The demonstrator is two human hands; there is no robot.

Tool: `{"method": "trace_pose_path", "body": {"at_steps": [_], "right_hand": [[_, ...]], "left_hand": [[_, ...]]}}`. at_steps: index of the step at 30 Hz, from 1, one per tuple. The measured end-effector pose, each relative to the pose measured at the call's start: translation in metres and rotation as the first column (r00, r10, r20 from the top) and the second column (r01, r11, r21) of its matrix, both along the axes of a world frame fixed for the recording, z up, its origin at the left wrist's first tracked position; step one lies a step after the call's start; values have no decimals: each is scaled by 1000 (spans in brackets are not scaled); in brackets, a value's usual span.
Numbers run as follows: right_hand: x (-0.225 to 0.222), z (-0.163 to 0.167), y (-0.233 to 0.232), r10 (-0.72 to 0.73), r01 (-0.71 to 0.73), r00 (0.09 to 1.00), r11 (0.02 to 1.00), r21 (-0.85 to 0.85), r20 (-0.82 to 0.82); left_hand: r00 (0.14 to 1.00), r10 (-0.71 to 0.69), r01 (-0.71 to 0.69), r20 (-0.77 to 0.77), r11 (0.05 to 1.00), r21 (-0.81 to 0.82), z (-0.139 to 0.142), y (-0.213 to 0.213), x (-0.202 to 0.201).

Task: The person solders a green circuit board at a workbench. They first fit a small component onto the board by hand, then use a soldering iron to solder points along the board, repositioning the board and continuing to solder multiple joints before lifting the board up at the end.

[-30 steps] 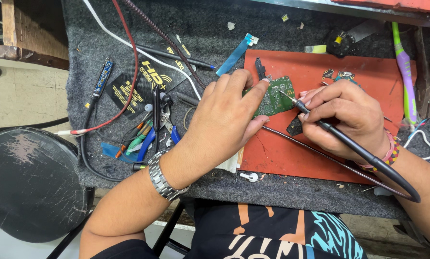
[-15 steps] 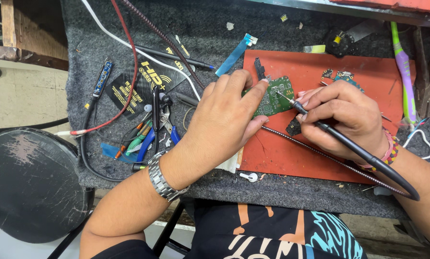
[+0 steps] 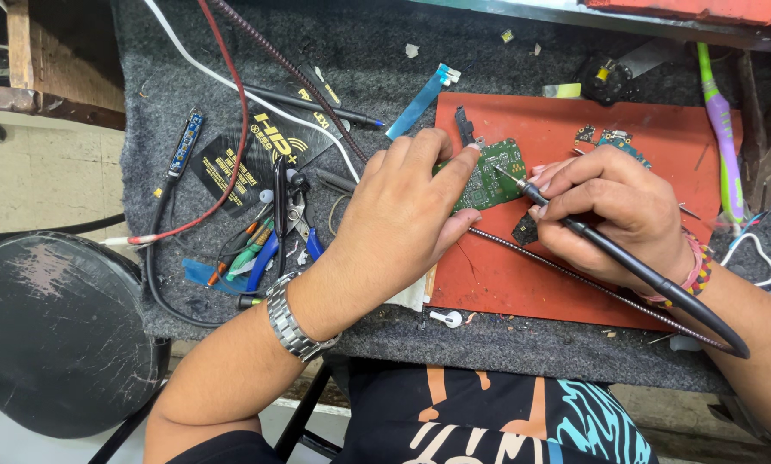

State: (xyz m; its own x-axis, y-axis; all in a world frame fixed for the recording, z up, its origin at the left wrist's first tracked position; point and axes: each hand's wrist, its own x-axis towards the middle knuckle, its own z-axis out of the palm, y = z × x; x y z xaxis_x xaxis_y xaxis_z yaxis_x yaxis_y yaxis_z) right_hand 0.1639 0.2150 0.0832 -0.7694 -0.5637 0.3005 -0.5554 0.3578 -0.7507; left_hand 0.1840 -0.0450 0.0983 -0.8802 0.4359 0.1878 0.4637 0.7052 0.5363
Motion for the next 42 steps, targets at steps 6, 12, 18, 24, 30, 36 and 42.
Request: {"method": "trace_pose_path", "body": {"at_steps": [6, 12, 18, 24, 30, 36, 42], "right_hand": [[1, 0, 0, -15, 15, 1000, 1000, 18, -6], [1, 1, 1, -7, 7, 1000, 1000, -1, 0], [1, 1, 0, 0, 0, 1000, 1000, -18, 9], [1, 1, 0, -6, 7, 1000, 1000, -15, 7], [1, 3, -1, -23, 23, 1000, 1000, -7, 5], [-1, 5, -2, 27, -27, 1000, 999, -24, 15], [-1, 5, -2, 42, -42, 999, 999, -13, 4]], "left_hand": [[1000, 1, -1, 4, 1000, -6, -1, 1, 0], [1000, 1, -1, 5, 1000, -8, -1, 1, 0], [1000, 2, -2, 7, 1000, -9, 0, 1, 0], [1000, 4, -4, 7, 1000, -9, 1, 1, 0], [1000, 3, -3, 16, 1000, -13, 3, 0, -1], [1000, 10, -10, 16, 1000, 1, 5, 1, -1], [999, 16, -16, 27, 1000, 7, 7, 1, 0]]}}
